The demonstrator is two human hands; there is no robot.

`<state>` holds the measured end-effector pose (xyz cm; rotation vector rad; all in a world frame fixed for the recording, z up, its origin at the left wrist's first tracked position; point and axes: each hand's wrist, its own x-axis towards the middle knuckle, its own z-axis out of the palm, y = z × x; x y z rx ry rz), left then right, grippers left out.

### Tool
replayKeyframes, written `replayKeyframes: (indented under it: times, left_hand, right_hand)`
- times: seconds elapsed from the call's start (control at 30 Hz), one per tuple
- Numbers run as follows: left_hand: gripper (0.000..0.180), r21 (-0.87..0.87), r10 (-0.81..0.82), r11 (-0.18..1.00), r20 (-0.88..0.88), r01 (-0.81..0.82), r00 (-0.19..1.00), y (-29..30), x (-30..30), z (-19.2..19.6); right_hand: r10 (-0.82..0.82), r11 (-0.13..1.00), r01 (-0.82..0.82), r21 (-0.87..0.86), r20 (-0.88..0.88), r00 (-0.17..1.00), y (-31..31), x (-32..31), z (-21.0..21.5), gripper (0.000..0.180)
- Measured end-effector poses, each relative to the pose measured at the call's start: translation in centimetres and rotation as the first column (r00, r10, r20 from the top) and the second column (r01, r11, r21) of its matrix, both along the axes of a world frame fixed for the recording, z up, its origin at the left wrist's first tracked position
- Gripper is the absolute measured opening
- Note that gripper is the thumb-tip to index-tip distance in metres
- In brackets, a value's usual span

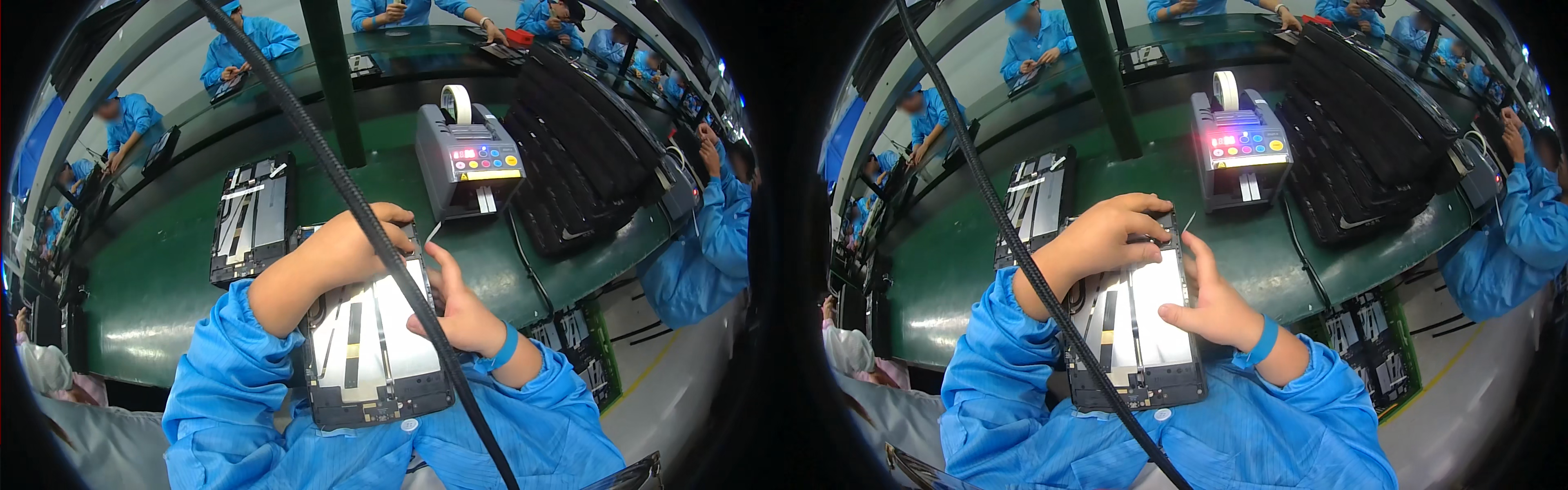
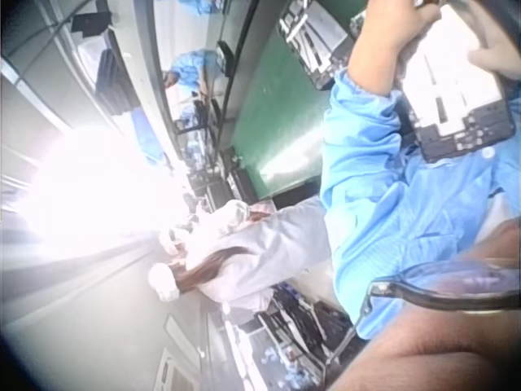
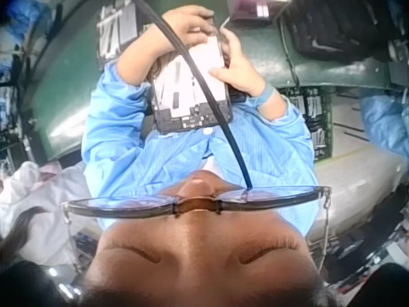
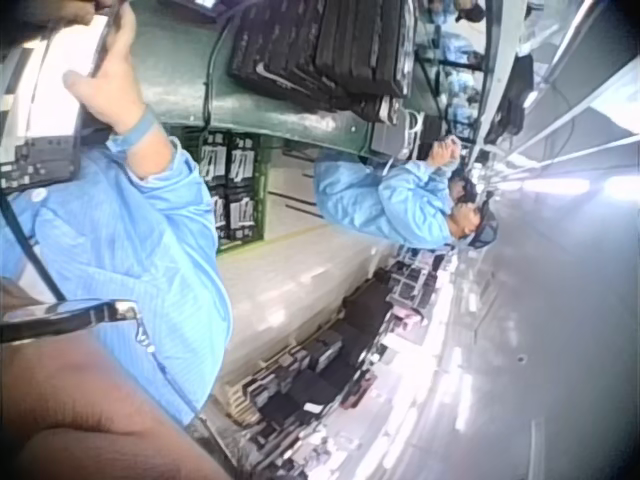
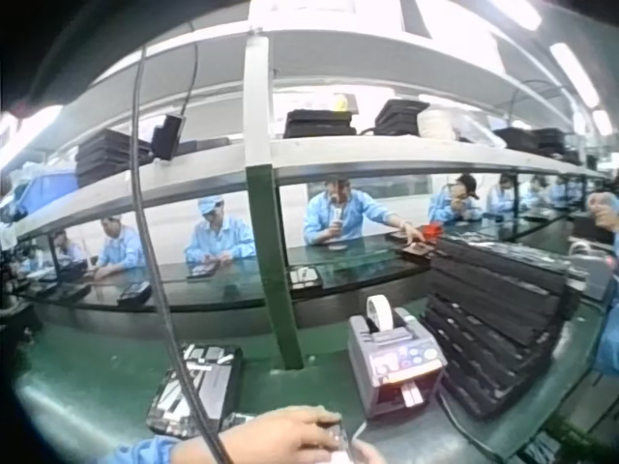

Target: The person assembles electronic devices on a factory assembly line. They repeatedly pick up a device, apply a white adhesive strip to a specific internal component, and then place the device onto a stack. The process is repeated for multiple units.

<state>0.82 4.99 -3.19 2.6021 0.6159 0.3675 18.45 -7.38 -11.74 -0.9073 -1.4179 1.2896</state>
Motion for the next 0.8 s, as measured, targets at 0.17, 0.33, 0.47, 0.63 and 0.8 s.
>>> replayKeyframes:
  times: [0.17,0.33,0.47,0.63,0.8]
  left_hand:
    - [0.026,0.025,0.020,0.999,0.022,-0.021,1.000,0.1,-1.3,-0.1]
    - [0.028,0.169,0.004,0.986,0.068,-0.016,0.998,-0.1,-1.9,-0.7]
    - [0.029,0.339,0.003,0.941,0.018,-0.009,1.000,-0.6,-2.1,-0.1]
    - [0.030,0.504,0.025,0.864,-0.032,-0.006,0.999,-0.8,-2.1,-0.4]
    - [0.028,0.362,0.035,0.932,-0.007,-0.030,0.999,-0.4,-2.2,-0.4]
  right_hand:
    - [-0.300,0.954,0.295,0.059,0.119,0.946,3.4,1.0,2.3,0.061]
    - [-0.267,0.961,0.275,0.014,0.285,0.921,8.0,0.6,3.0,0.054]
    - [-0.143,0.985,0.160,-0.071,0.194,0.971,8.1,0.9,3.5,0.054]
    - [-0.157,0.987,0.163,-0.006,0.241,0.958,7.9,1.9,4.1,0.052]
    - [0.039,0.984,-0.115,0.136,0.467,0.883,8.1,4.1,7.1,0.012]
